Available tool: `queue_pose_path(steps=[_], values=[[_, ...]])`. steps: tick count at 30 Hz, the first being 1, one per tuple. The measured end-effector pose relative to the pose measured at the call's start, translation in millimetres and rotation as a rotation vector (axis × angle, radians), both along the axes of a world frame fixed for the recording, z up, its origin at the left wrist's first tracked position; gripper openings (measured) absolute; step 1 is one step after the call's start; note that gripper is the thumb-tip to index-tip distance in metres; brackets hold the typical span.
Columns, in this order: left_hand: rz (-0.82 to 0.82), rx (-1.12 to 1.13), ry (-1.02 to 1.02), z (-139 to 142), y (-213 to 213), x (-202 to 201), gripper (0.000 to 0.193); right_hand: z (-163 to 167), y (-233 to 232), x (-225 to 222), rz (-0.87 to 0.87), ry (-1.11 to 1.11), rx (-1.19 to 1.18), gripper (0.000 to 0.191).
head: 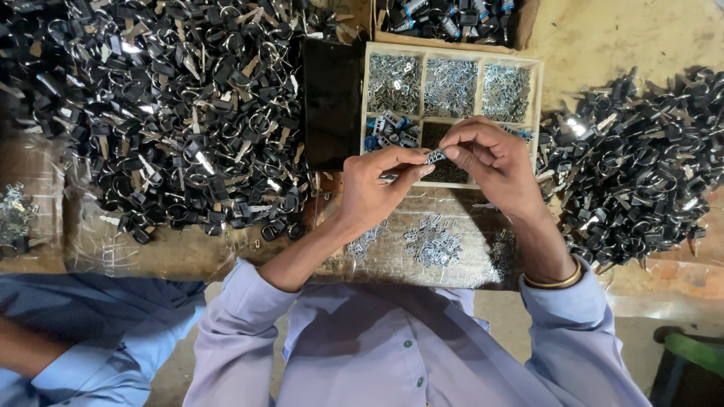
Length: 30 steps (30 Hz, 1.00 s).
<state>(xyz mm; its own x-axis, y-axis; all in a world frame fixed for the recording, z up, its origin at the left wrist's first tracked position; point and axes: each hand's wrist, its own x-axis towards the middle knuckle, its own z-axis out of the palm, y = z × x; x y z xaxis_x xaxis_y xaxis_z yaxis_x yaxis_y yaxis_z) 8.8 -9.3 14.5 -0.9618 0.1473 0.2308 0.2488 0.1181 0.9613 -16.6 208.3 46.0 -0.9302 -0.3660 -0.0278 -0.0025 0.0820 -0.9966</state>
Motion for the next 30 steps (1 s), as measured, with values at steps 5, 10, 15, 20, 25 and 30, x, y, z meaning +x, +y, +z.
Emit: queue_pose_path(steps=[5,10,15,20,25,30], values=[[0.000,0.004,-0.006,2,-2,0,0.017,4,-4,-1,0.016,0.083,0.059,0.015],[0.006,0.020,-0.015,1,-1,0,0.017,16,-8,2,-0.019,0.334,0.361,0.014],[0.025,-0.021,0.024,-2,0,1,0.017,26,-12,5,0.000,0.562,0.561,0.018],[0.020,-0.075,0.028,-9,2,3,0.017,30,-6,6,0.066,0.567,0.586,0.023],[-0.022,-0.047,0.073,-13,4,-1,0.017,25,-4,4,-0.024,0.520,0.644,0.029],[-0.015,0.001,0.014,-5,3,1,0.017,21,-1,-3,-0.024,0.689,0.838,0.021]])
